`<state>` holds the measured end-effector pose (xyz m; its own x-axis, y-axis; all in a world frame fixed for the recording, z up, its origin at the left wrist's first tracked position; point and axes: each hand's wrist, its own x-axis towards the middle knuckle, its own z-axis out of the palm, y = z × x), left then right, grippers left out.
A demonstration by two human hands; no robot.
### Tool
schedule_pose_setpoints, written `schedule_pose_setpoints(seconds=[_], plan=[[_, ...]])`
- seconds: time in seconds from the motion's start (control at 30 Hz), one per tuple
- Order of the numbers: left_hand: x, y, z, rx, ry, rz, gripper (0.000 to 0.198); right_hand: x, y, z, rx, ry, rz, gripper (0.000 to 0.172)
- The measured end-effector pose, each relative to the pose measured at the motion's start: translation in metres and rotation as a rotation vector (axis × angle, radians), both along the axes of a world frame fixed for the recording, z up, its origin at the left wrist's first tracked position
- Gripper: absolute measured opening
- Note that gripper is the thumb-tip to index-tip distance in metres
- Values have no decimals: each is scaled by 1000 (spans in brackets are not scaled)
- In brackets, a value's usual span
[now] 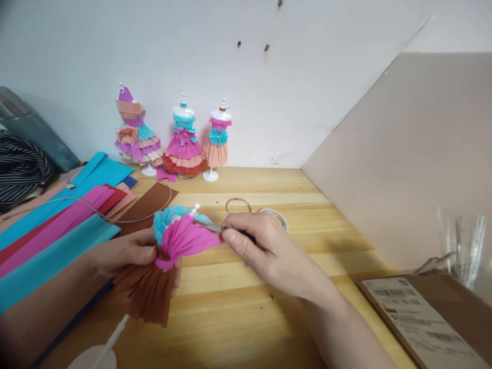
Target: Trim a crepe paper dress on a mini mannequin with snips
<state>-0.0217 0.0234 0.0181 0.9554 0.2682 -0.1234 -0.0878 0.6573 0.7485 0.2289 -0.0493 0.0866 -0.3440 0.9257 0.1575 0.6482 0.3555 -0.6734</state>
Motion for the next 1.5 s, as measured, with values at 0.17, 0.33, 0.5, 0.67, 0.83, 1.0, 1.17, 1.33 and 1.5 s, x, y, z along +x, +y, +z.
schedule_pose_setpoints(seconds=[0.17, 0.33, 0.5, 0.67, 0.83, 1.0, 1.17, 1.33, 1.5], plan=[[-1, 0, 0, 22, -6, -3, 32, 5, -1, 1, 57, -10, -22, 45], [-1, 1, 0, 62, 3, -11, 33, 4, 0, 2, 53, -80, 42, 46], [0, 0, 1, 33, -2, -16, 32, 0, 2, -1, 53, -61, 73, 48], [0, 0, -1, 5, -4, -15, 30, -2, 2, -3, 48, -26, 74, 44], [0, -1, -3, -7, -10, -18, 30, -2, 1, -4, 41, 1, 82, 42], [0, -3, -4, -23, -15, -5, 30, -2, 2, -4, 26, 7, 84, 42], [1, -3, -3, -33, -24, -16, 29, -2, 2, -5, 20, 31, 93, 41], [1, -2, -2, -17, -2, -7, 27, -3, 2, -4, 19, 40, 82, 44], [0, -2, -4, -21, -6, -17, 30, -2, 2, -5, -2, 43, 77, 45]])
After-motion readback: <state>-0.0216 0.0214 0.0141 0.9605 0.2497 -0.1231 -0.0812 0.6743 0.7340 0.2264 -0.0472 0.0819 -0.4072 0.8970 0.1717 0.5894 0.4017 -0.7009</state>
